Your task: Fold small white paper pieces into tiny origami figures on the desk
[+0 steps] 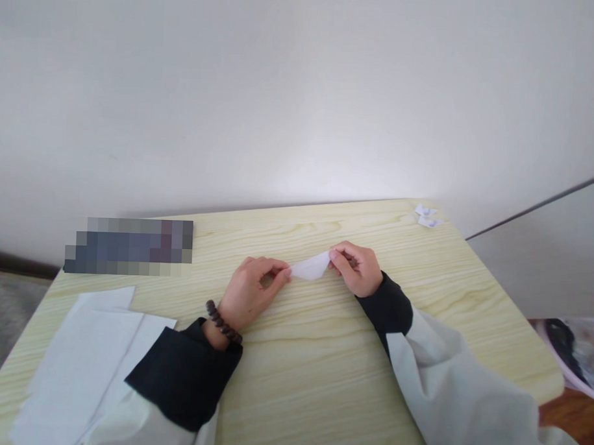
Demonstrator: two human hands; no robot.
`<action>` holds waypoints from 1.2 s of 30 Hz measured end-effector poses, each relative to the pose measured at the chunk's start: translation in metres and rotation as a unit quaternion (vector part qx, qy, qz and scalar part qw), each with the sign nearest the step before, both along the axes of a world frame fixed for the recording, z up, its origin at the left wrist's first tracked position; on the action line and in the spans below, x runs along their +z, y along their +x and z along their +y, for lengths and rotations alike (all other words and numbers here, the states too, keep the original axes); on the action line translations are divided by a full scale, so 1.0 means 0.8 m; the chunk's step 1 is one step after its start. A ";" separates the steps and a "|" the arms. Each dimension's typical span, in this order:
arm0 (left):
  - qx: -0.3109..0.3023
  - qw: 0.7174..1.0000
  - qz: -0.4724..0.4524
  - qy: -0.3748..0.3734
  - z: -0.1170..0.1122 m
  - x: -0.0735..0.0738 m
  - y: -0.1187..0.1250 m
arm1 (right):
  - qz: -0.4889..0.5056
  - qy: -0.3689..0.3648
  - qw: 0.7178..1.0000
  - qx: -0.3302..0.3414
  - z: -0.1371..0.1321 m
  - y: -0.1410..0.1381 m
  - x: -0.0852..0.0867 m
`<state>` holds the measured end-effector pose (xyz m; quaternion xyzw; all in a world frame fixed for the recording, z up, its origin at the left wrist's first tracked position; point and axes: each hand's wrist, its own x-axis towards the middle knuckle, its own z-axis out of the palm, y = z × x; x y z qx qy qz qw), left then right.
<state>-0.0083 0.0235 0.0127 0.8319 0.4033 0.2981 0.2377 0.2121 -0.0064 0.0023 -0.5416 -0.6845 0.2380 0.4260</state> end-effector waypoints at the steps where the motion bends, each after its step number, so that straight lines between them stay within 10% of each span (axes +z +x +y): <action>1: 0.000 1.000 0.001 -0.003 0.000 0.001 0.000 | 0.006 -0.004 1.000 -0.001 0.000 0.000 0.000; 19: 0.028 0.996 0.008 -0.088 -0.001 0.003 -0.004 | 0.117 -0.047 0.992 -0.031 0.004 0.001 -0.006; 36: -0.041 0.992 -0.094 -0.068 0.003 -0.003 -0.007 | -0.037 -0.031 0.998 0.039 0.002 -0.004 0.006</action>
